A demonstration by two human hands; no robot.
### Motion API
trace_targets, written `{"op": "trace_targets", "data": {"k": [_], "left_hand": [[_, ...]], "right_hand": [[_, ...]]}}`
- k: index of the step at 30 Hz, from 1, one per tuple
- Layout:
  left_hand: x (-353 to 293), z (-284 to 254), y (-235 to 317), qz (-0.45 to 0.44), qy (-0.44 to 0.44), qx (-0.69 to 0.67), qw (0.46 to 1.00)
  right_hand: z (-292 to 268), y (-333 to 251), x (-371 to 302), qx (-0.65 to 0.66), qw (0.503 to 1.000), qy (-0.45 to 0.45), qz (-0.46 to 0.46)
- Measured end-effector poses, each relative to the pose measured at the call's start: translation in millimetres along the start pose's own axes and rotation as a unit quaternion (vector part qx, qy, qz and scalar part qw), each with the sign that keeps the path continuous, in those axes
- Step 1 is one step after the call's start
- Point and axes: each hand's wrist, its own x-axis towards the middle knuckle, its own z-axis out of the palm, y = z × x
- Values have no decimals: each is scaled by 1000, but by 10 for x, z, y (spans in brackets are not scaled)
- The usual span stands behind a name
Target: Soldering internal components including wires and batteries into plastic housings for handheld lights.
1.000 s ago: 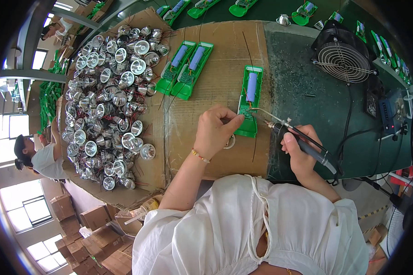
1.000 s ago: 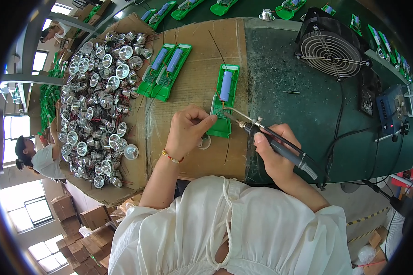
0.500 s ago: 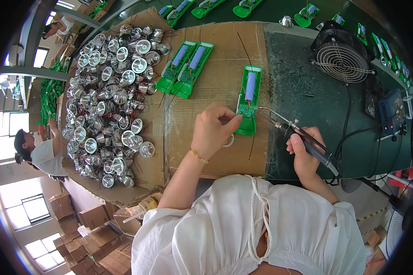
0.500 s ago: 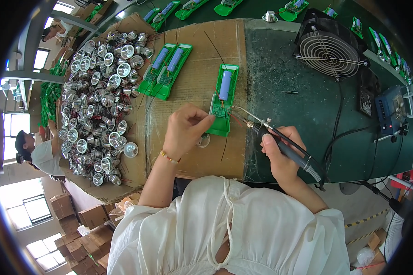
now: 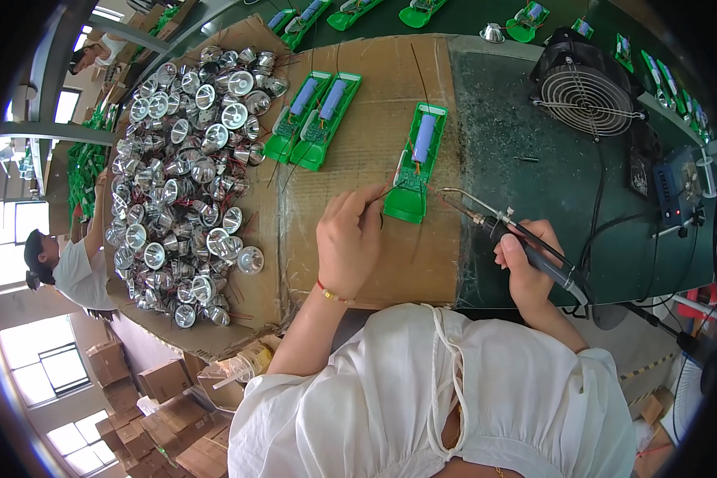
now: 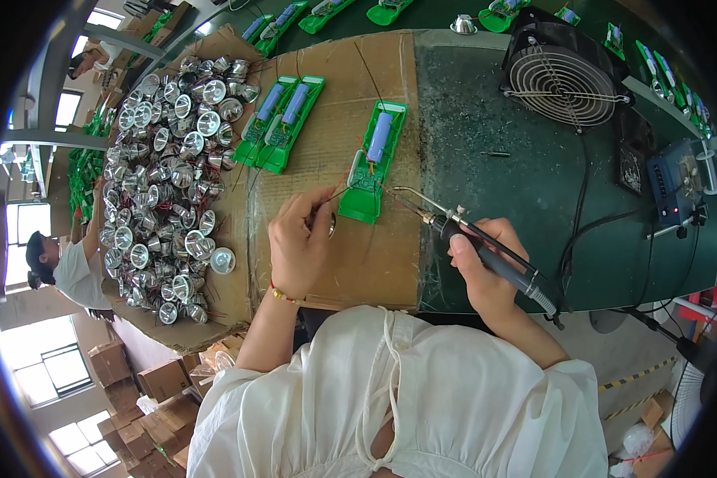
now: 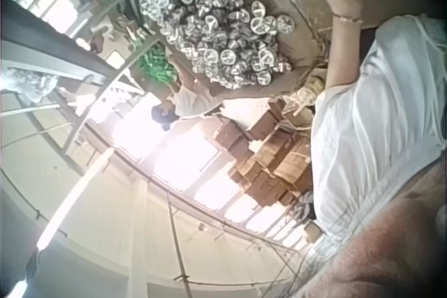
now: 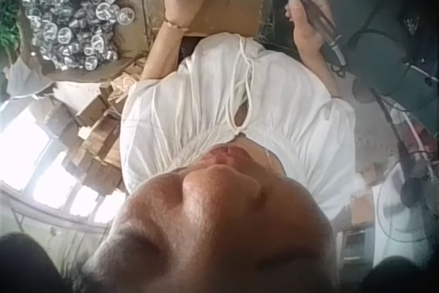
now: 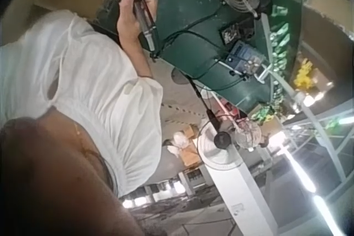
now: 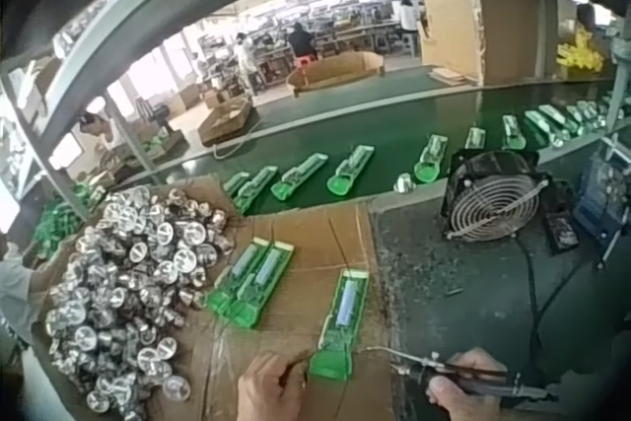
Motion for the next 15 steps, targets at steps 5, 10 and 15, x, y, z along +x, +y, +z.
{"op": "trace_targets", "data": {"k": [5,10,15], "left_hand": [[19,68,-58,-44,1,-116,992],[63,123,-86,-60,-12,-87,994],[52,159,-175,-38,-21,-80,996]], "right_hand": [[67,-19,11,-5,1000,-13,3],[122,-23,35,-26,999,-29,-17],[174,19,101,-92,992,-55,-62]]}}
